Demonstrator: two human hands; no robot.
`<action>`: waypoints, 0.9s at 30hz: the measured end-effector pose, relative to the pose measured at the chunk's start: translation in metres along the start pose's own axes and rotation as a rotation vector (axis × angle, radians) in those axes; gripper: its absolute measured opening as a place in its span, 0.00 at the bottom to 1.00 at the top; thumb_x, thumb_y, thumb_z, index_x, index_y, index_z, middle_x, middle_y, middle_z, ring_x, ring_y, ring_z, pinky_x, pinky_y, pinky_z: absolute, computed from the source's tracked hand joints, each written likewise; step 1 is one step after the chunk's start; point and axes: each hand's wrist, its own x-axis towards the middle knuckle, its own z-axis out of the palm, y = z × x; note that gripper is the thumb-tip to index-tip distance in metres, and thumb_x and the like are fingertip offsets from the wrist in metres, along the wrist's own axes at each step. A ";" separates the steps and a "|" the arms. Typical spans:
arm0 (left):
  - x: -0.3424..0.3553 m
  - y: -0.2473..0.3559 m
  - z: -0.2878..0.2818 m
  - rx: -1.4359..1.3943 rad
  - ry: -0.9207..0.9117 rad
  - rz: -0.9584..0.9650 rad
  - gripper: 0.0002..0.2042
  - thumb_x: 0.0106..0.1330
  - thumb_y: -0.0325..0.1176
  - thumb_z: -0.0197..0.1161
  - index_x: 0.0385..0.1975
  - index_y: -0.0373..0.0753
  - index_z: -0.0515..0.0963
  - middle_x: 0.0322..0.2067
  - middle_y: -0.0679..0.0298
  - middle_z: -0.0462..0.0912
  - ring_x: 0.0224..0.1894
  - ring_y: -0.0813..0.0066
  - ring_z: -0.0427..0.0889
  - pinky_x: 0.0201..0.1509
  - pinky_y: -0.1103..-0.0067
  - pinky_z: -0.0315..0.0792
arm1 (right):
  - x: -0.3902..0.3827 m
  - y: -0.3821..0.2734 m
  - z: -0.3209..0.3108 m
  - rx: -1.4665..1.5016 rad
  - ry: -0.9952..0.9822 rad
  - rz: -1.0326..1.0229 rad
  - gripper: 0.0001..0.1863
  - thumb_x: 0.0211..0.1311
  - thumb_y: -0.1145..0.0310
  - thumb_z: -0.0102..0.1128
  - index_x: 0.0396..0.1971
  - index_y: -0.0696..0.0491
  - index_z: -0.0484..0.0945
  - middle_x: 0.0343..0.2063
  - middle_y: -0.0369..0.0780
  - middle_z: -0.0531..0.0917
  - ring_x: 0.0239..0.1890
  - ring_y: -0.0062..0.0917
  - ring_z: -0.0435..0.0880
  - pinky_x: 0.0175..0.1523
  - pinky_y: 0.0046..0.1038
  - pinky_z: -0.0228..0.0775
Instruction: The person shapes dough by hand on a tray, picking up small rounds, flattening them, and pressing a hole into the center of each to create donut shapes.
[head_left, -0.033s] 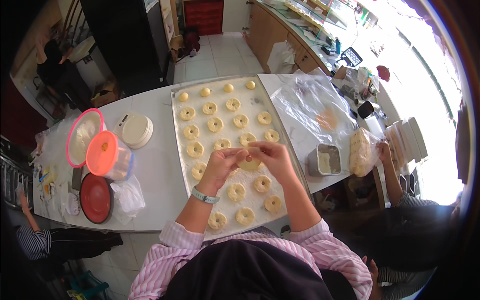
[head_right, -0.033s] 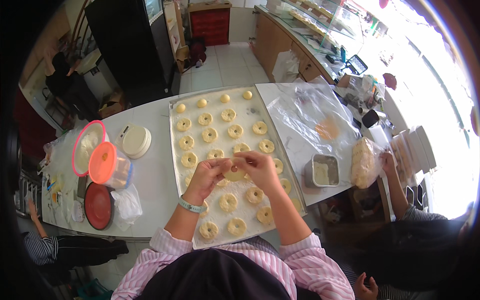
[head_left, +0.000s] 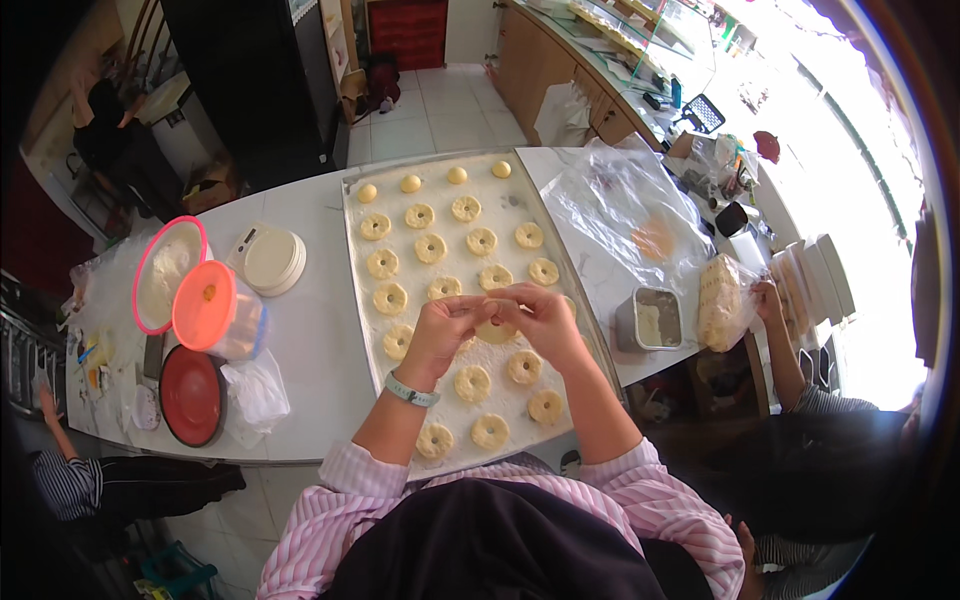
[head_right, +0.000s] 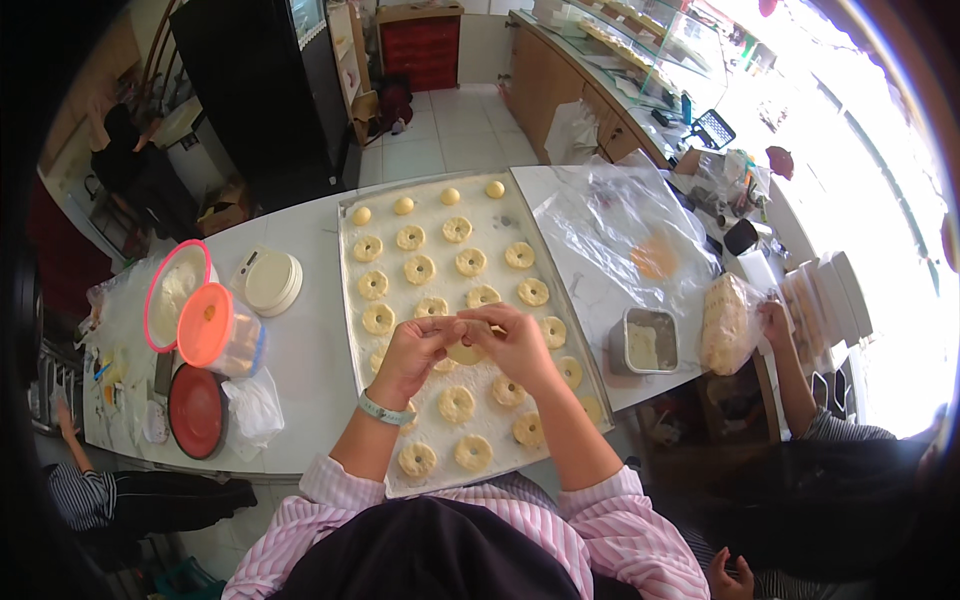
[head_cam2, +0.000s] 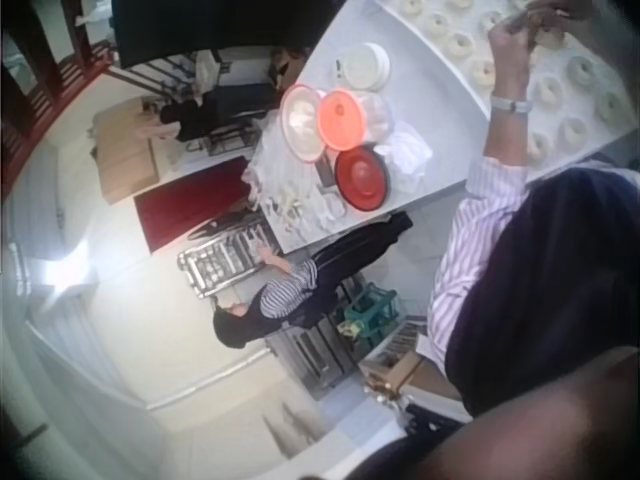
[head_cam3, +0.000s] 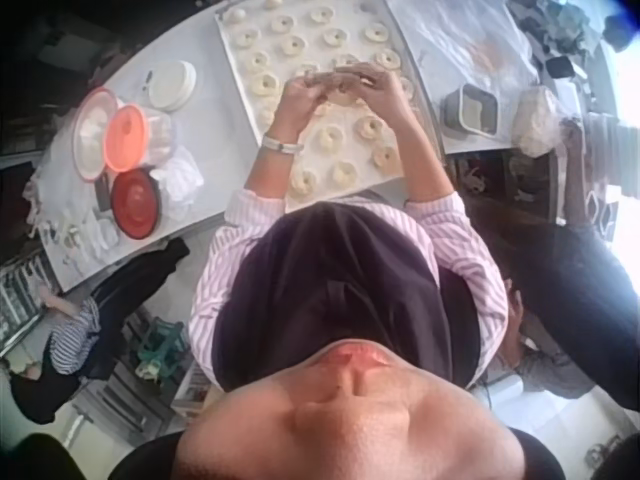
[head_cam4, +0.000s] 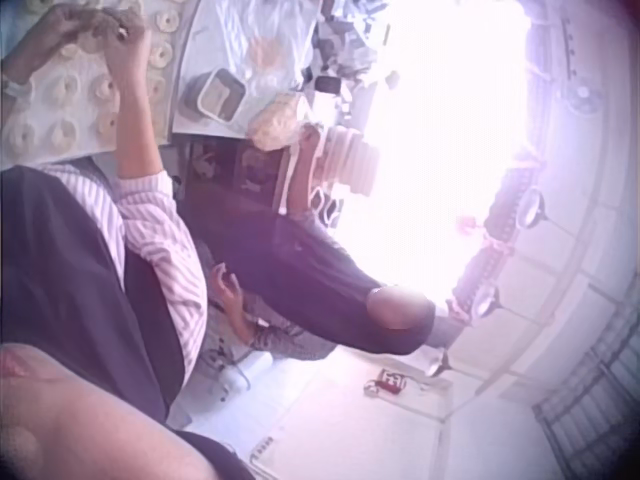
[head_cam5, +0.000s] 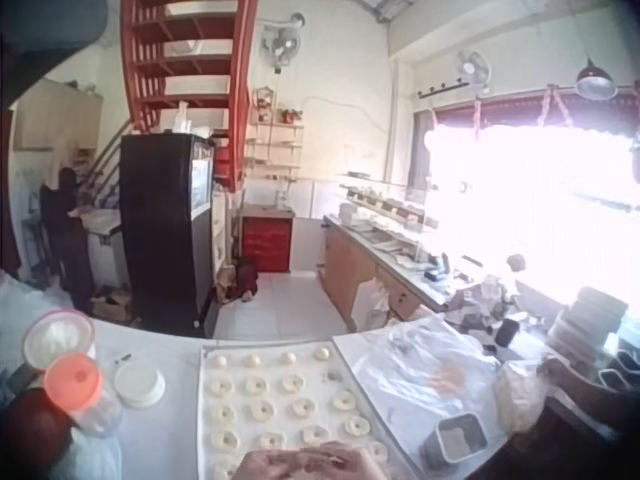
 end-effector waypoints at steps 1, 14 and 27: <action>0.000 -0.002 -0.001 0.043 0.003 0.007 0.11 0.59 0.31 0.64 0.38 0.31 0.78 0.31 0.62 0.82 0.34 0.78 0.80 0.37 0.84 0.74 | -0.002 0.000 0.003 0.007 -0.029 -0.045 0.12 0.57 0.72 0.61 0.40 0.58 0.79 0.30 0.35 0.82 0.33 0.13 0.78 0.38 0.17 0.70; 0.003 0.001 0.003 0.085 -0.011 -0.030 0.09 0.59 0.30 0.64 0.36 0.33 0.80 0.30 0.64 0.82 0.32 0.81 0.79 0.36 0.86 0.73 | 0.003 -0.002 -0.014 -0.045 -0.168 -0.002 0.14 0.58 0.73 0.58 0.44 0.57 0.78 0.37 0.38 0.78 0.36 0.17 0.79 0.40 0.21 0.72; 0.007 0.006 0.011 -0.018 -0.067 -0.066 0.10 0.59 0.32 0.64 0.36 0.33 0.80 0.30 0.62 0.82 0.32 0.79 0.80 0.36 0.84 0.74 | 0.006 -0.005 -0.021 -0.001 0.037 0.072 0.12 0.56 0.73 0.60 0.40 0.59 0.79 0.32 0.37 0.83 0.34 0.16 0.79 0.40 0.19 0.71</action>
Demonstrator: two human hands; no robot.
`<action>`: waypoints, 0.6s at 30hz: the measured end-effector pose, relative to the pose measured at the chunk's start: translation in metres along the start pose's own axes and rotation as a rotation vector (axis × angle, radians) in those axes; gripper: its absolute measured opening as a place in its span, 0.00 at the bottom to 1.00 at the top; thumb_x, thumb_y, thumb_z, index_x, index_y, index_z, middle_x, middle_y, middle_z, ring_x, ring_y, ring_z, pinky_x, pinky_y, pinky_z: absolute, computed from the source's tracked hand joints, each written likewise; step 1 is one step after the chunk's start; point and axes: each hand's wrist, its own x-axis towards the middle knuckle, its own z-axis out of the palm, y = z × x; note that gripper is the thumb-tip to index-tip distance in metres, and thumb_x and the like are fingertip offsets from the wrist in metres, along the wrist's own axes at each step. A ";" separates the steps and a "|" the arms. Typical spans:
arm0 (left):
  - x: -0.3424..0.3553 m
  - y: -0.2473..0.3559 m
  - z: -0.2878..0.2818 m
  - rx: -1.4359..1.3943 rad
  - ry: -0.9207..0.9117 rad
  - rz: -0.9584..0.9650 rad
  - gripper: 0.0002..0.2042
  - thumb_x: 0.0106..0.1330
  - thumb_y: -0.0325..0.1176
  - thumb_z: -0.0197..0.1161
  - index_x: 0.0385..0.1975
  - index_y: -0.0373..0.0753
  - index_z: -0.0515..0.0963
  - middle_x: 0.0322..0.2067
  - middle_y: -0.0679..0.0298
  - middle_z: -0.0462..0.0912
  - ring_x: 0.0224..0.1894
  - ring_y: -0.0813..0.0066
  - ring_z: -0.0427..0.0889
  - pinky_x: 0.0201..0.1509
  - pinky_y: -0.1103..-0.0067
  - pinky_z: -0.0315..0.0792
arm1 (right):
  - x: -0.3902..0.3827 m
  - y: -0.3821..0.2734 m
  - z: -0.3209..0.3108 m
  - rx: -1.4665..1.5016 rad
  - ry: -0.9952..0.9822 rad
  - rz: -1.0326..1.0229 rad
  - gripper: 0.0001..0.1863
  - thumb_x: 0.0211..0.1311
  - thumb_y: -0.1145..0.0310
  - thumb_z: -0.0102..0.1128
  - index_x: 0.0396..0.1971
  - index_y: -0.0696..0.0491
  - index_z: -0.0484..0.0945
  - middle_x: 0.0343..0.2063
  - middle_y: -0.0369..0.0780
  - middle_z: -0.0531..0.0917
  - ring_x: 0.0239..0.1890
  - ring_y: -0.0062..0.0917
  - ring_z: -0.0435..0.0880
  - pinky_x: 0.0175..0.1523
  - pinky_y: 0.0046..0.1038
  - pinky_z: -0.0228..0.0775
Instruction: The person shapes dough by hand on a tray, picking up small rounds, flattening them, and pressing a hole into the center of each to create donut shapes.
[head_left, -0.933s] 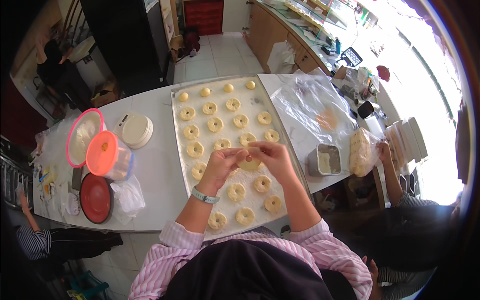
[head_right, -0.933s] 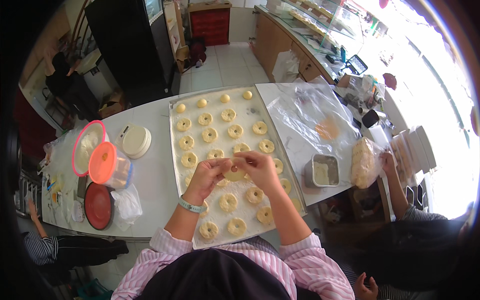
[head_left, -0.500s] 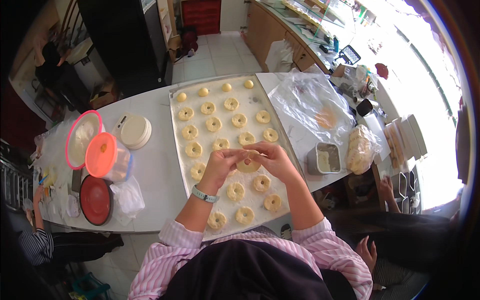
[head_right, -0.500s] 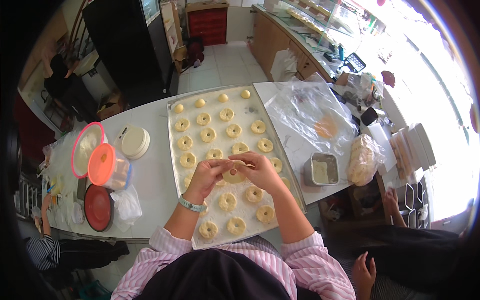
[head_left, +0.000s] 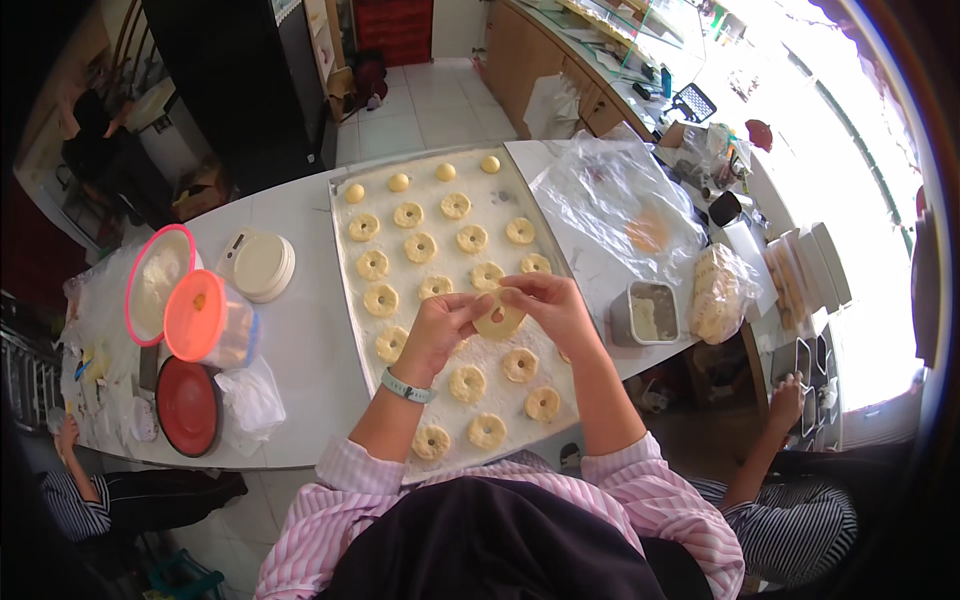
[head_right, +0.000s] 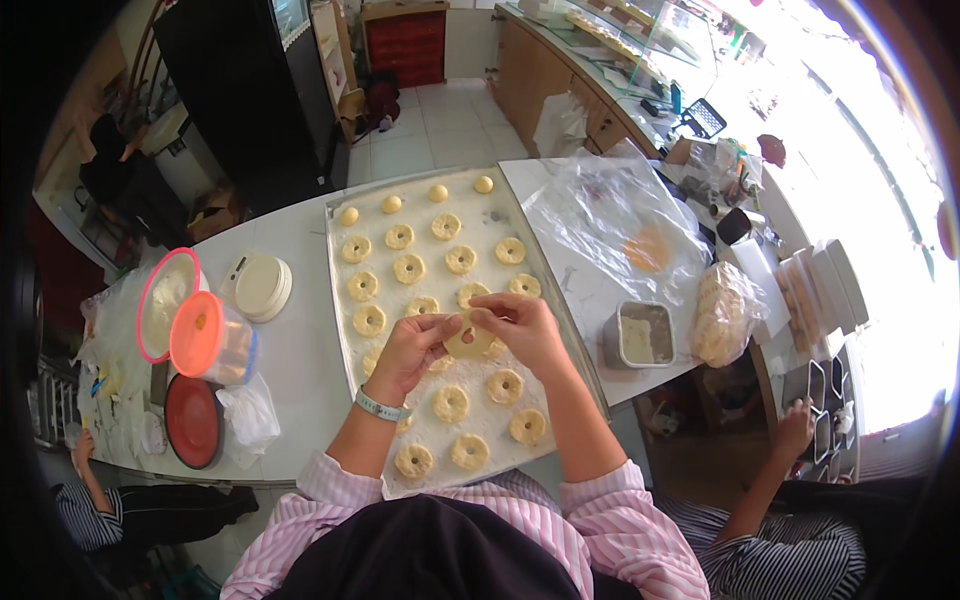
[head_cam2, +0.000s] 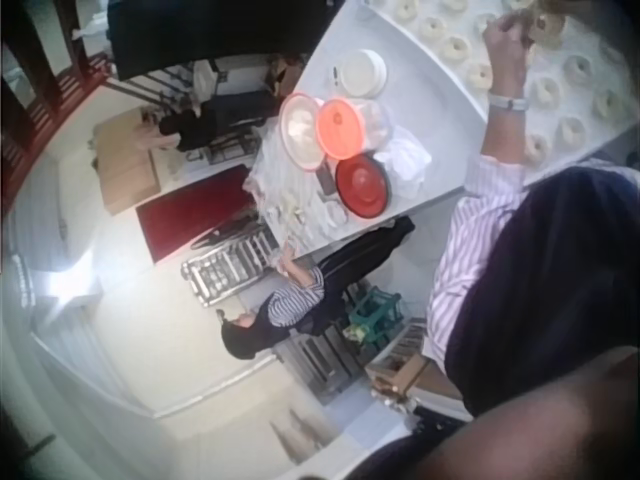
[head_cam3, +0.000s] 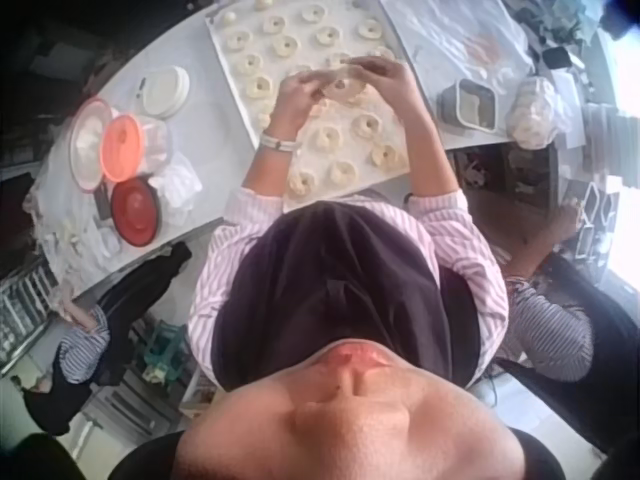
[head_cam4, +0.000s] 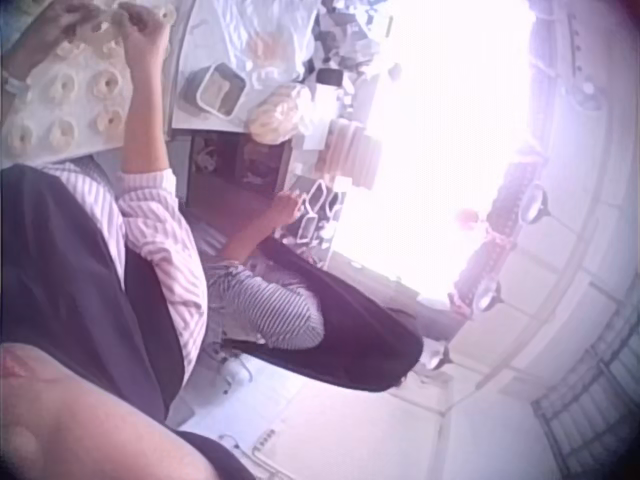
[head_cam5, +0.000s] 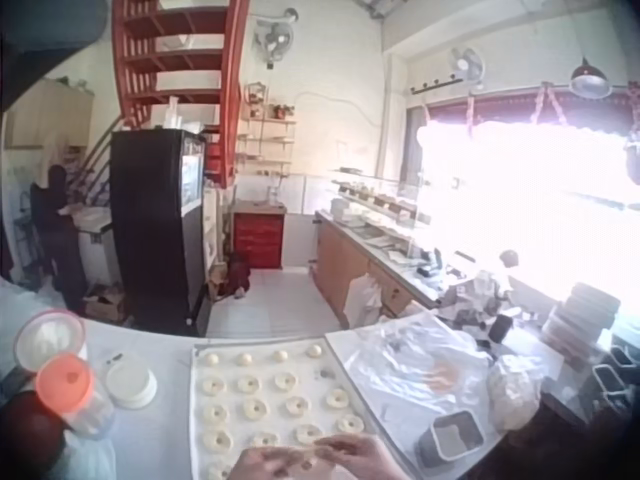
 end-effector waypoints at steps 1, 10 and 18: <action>0.000 0.001 0.001 0.012 -0.040 -0.037 0.10 0.59 0.32 0.64 0.36 0.33 0.80 0.30 0.62 0.82 0.31 0.79 0.80 0.35 0.84 0.74 | -0.001 0.001 0.001 -0.018 -0.031 -0.029 0.12 0.56 0.73 0.60 0.40 0.59 0.79 0.32 0.37 0.83 0.34 0.16 0.79 0.40 0.19 0.71; 0.004 -0.001 0.002 0.109 -0.042 -0.011 0.10 0.59 0.32 0.64 0.36 0.33 0.80 0.31 0.62 0.82 0.32 0.78 0.81 0.35 0.83 0.76 | 0.001 0.015 -0.002 0.069 -0.063 0.003 0.14 0.56 0.72 0.61 0.42 0.60 0.78 0.32 0.38 0.83 0.34 0.16 0.80 0.40 0.19 0.71; 0.008 -0.005 0.003 0.024 0.031 -0.072 0.12 0.58 0.34 0.65 0.36 0.31 0.79 0.31 0.61 0.82 0.33 0.77 0.81 0.36 0.82 0.77 | 0.000 0.021 -0.001 0.027 -0.054 -0.003 0.14 0.56 0.72 0.61 0.43 0.59 0.79 0.31 0.37 0.83 0.34 0.15 0.79 0.39 0.18 0.70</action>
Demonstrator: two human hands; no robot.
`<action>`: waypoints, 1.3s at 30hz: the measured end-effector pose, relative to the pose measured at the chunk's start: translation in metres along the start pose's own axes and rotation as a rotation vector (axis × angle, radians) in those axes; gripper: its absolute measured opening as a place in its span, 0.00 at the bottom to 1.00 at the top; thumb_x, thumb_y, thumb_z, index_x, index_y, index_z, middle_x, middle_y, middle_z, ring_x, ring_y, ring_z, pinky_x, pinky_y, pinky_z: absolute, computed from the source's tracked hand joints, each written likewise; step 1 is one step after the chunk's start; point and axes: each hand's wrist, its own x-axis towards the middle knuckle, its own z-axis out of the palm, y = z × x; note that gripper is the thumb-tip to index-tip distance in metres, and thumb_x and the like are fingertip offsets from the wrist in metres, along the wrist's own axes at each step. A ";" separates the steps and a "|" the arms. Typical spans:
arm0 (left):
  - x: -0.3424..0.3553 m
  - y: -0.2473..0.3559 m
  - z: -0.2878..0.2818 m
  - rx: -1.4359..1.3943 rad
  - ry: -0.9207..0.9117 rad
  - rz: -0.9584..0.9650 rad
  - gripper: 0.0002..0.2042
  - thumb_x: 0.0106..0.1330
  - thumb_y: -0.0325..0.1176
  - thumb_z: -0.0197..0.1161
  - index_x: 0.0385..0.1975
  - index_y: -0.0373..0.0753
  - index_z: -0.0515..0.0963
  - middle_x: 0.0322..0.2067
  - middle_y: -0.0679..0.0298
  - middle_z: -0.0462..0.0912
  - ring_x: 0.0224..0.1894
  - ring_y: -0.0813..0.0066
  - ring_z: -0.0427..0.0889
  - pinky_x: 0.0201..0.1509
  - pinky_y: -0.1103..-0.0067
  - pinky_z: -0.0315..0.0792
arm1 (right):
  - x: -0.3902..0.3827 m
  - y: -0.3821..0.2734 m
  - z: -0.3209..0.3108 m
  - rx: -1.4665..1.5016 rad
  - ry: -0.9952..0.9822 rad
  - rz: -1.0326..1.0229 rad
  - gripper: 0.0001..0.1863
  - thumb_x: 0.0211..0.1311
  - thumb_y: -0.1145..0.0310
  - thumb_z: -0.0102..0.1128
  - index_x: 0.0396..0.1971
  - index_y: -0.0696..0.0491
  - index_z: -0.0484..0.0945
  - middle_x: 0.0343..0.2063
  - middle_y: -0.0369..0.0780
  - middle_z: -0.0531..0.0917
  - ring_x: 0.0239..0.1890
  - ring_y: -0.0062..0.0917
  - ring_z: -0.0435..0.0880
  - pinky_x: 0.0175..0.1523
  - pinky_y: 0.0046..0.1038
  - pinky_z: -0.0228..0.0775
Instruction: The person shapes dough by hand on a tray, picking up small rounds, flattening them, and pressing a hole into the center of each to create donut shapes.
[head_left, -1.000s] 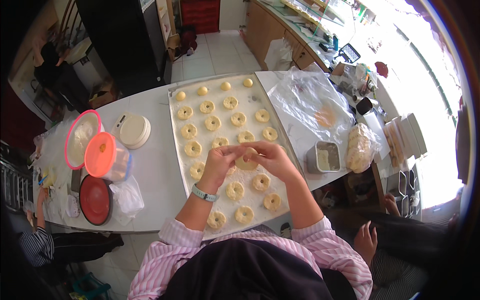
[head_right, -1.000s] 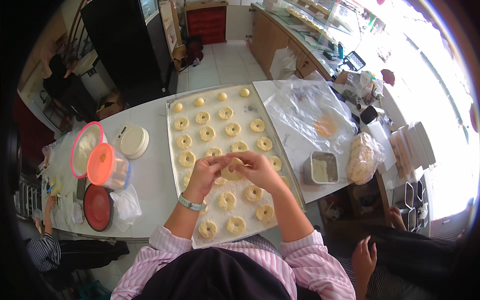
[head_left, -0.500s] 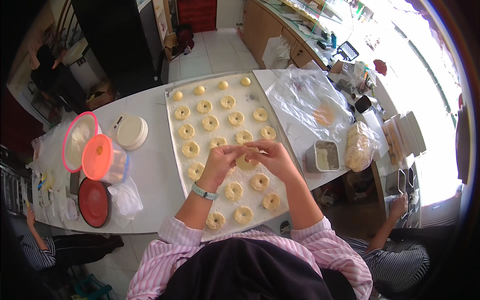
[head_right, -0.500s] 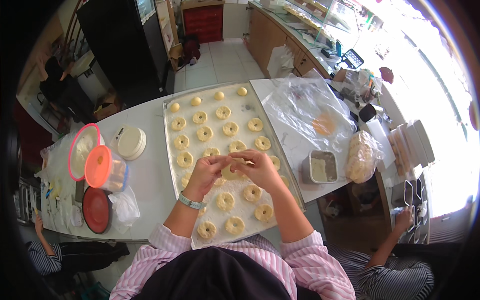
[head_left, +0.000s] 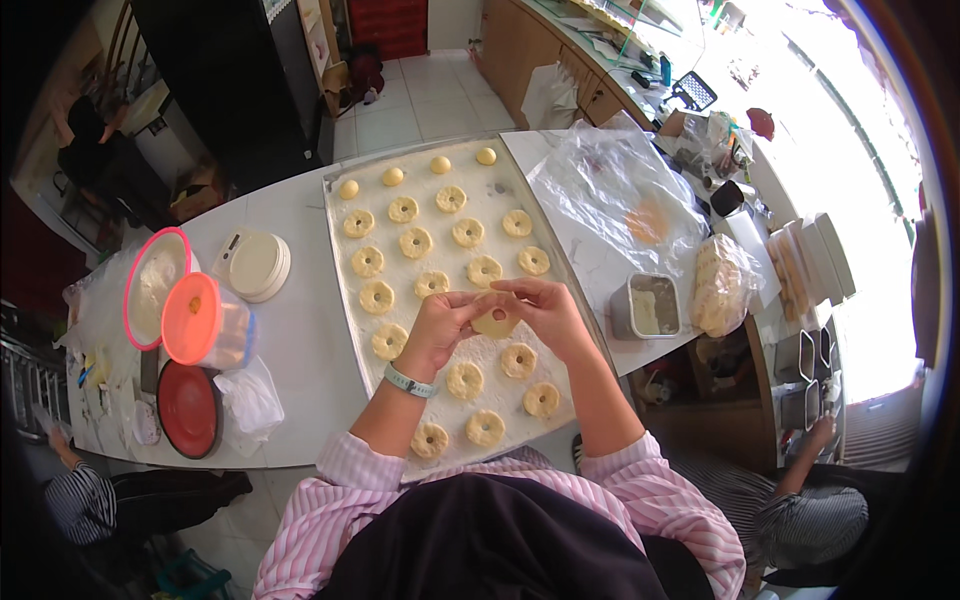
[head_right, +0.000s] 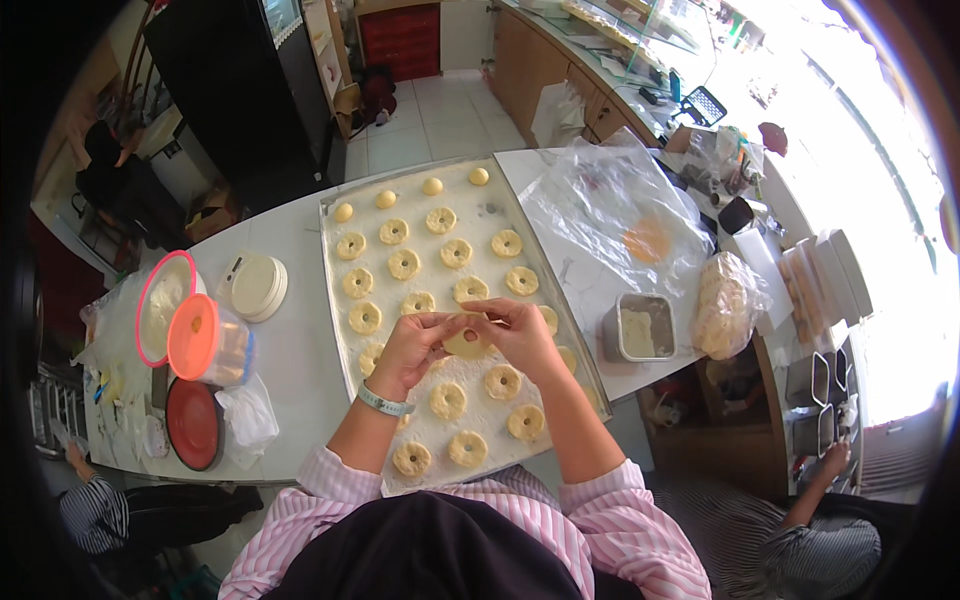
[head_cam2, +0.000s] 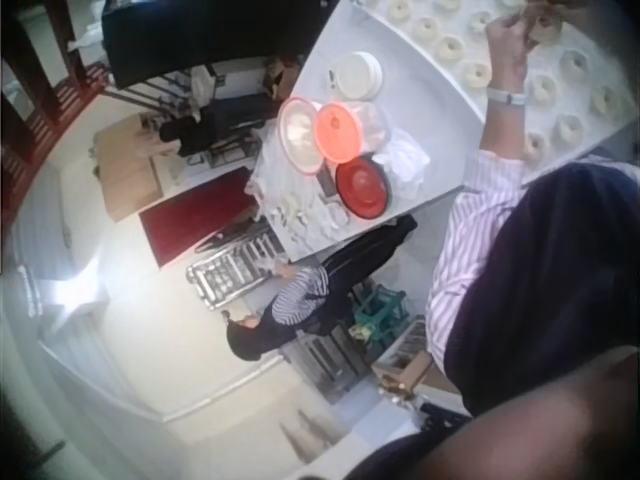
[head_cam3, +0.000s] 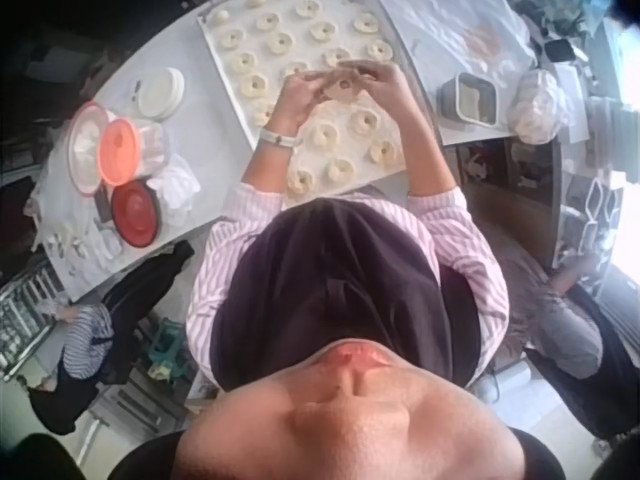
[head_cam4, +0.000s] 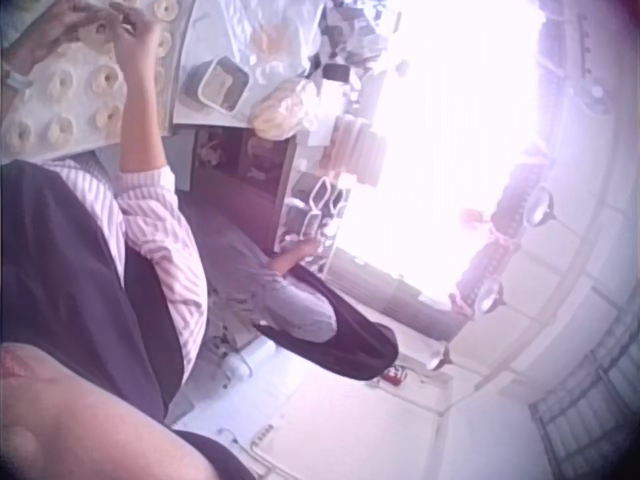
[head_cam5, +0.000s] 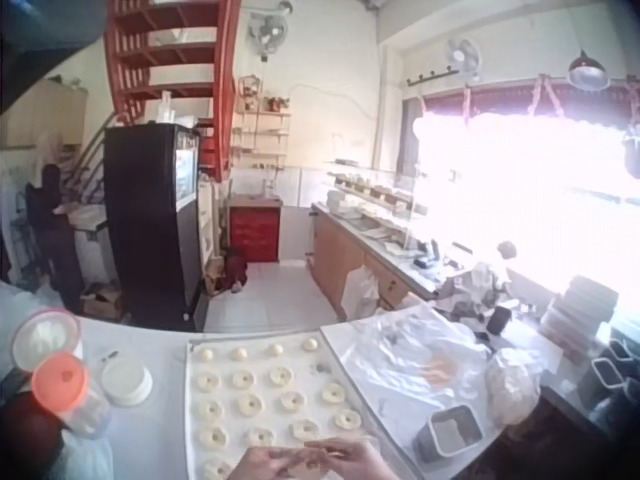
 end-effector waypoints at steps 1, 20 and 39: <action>0.001 -0.002 -0.001 -0.007 0.009 0.011 0.12 0.58 0.34 0.65 0.36 0.31 0.79 0.31 0.61 0.82 0.33 0.77 0.81 0.36 0.82 0.77 | -0.001 0.002 -0.002 -0.005 0.006 -0.001 0.14 0.56 0.72 0.61 0.43 0.59 0.79 0.31 0.37 0.83 0.34 0.15 0.79 0.39 0.18 0.70; 0.021 -0.009 0.014 0.023 0.071 0.015 0.20 0.61 0.43 0.62 0.42 0.29 0.76 0.39 0.58 0.80 0.42 0.73 0.79 0.48 0.78 0.73 | 0.021 0.030 -0.027 0.431 -0.223 0.272 0.24 0.56 0.74 0.60 0.53 0.64 0.68 0.38 0.37 0.80 0.38 0.17 0.80 0.42 0.18 0.73; -0.012 -0.033 -0.032 -0.204 0.552 0.411 0.11 0.66 0.32 0.53 0.39 0.30 0.75 0.36 0.56 0.80 0.41 0.67 0.80 0.52 0.74 0.72 | 0.271 0.086 -0.092 -0.598 0.276 -0.062 0.17 0.47 0.76 0.59 0.41 0.56 0.79 0.34 0.46 0.83 0.35 0.34 0.83 0.41 0.30 0.73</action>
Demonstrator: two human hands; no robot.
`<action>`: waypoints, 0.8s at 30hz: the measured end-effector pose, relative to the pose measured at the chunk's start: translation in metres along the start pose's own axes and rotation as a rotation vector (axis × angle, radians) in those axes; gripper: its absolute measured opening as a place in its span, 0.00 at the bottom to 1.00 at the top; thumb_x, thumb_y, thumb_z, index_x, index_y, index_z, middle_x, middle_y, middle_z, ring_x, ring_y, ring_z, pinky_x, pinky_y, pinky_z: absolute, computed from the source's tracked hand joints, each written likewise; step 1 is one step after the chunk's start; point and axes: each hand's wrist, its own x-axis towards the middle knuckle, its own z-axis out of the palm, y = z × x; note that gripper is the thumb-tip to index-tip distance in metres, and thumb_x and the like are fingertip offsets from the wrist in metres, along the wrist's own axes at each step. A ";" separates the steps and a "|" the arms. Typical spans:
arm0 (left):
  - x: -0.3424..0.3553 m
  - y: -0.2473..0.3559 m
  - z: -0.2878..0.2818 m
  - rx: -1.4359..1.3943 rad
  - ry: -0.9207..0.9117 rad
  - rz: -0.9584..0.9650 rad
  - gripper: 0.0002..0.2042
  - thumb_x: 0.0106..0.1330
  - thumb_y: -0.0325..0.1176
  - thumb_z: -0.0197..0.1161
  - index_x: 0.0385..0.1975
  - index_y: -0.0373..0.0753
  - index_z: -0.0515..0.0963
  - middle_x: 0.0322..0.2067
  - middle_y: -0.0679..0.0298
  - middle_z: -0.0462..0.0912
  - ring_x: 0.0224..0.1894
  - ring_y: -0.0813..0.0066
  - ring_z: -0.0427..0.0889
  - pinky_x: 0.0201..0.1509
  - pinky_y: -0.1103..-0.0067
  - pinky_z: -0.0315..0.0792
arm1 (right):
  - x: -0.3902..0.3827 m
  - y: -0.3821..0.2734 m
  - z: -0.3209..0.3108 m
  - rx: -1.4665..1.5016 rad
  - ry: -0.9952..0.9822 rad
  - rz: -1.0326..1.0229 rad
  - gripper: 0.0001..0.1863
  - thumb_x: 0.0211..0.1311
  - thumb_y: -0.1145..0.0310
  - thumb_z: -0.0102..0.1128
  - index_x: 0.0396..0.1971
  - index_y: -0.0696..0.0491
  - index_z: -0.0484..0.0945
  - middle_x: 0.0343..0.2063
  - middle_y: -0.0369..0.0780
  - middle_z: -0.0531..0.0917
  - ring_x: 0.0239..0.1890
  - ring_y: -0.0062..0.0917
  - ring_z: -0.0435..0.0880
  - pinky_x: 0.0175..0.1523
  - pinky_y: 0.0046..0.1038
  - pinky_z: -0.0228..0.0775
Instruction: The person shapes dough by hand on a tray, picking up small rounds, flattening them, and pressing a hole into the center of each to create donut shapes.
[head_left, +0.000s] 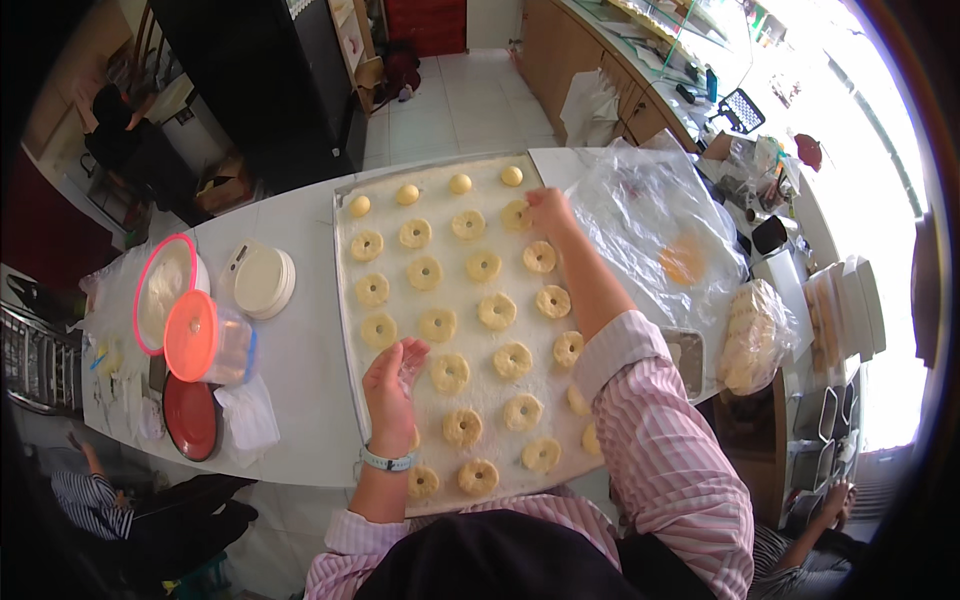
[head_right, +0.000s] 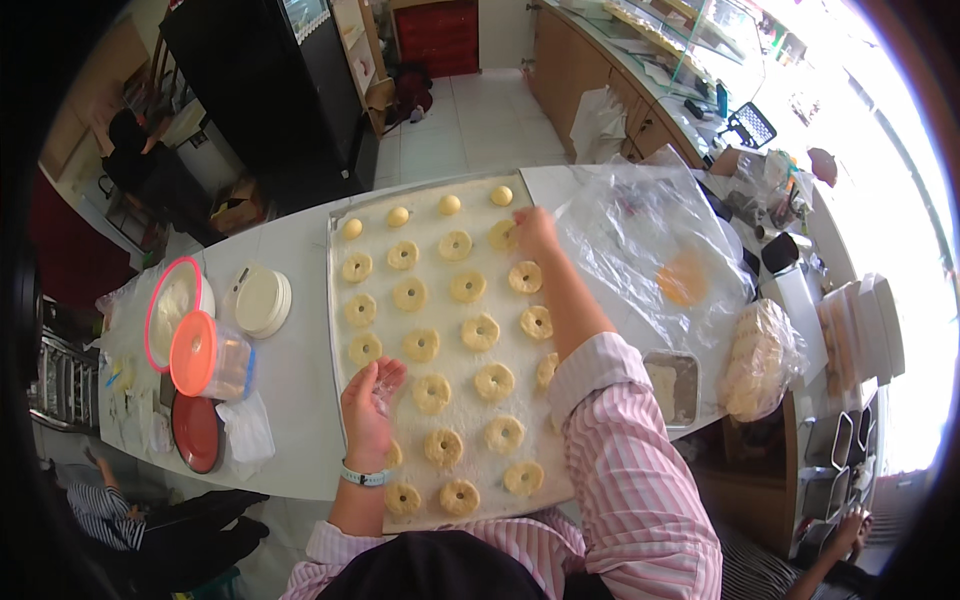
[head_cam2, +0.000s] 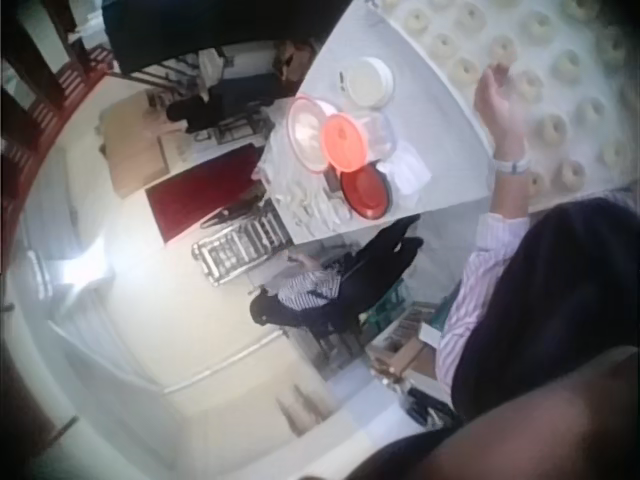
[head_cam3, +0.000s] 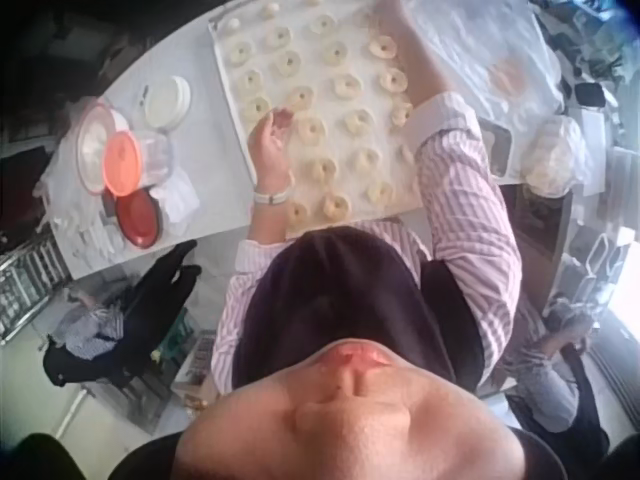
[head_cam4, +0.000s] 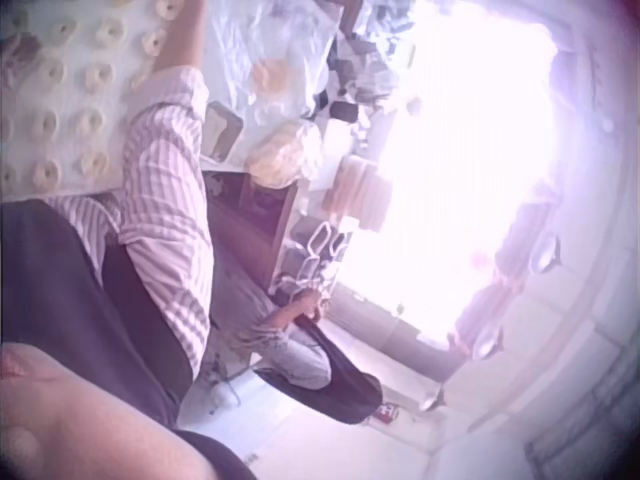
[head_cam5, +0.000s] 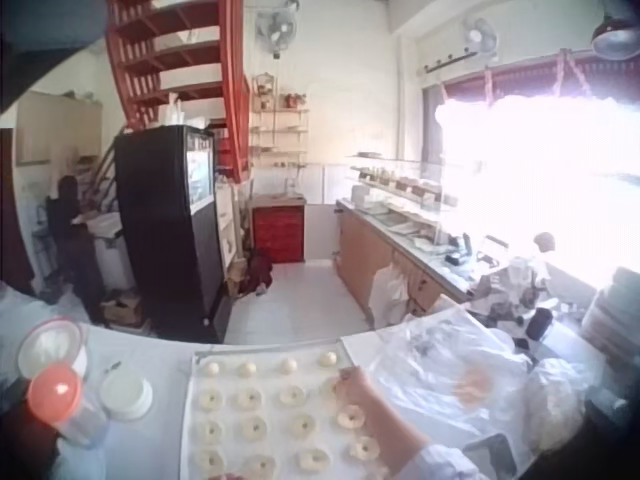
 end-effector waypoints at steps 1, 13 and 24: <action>0.001 -0.001 0.005 0.005 -0.005 -0.021 0.11 0.66 0.32 0.53 0.39 0.30 0.75 0.36 0.56 0.81 0.41 0.67 0.80 0.52 0.74 0.72 | -0.003 0.015 -0.014 -0.013 0.108 -0.055 0.16 0.48 0.75 0.58 0.40 0.56 0.80 0.34 0.47 0.83 0.36 0.36 0.82 0.41 0.31 0.73; 0.012 -0.012 0.046 0.000 -0.153 -0.144 0.12 0.66 0.35 0.53 0.39 0.32 0.75 0.35 0.58 0.80 0.40 0.67 0.80 0.50 0.74 0.72 | -0.255 0.053 -0.198 -0.626 -0.154 0.221 0.04 0.42 0.77 0.55 0.18 0.59 0.79 0.18 0.51 0.78 0.23 0.42 0.79 0.33 0.35 0.71; 0.011 -0.051 0.081 -0.280 -0.408 -0.613 0.20 0.68 0.44 0.49 0.47 0.31 0.71 0.44 0.53 0.77 0.48 0.61 0.77 0.55 0.70 0.70 | -0.271 -0.044 -0.192 -0.359 -0.081 -0.050 0.12 0.52 0.71 0.55 0.35 0.61 0.79 0.35 0.51 0.80 0.39 0.45 0.79 0.47 0.36 0.70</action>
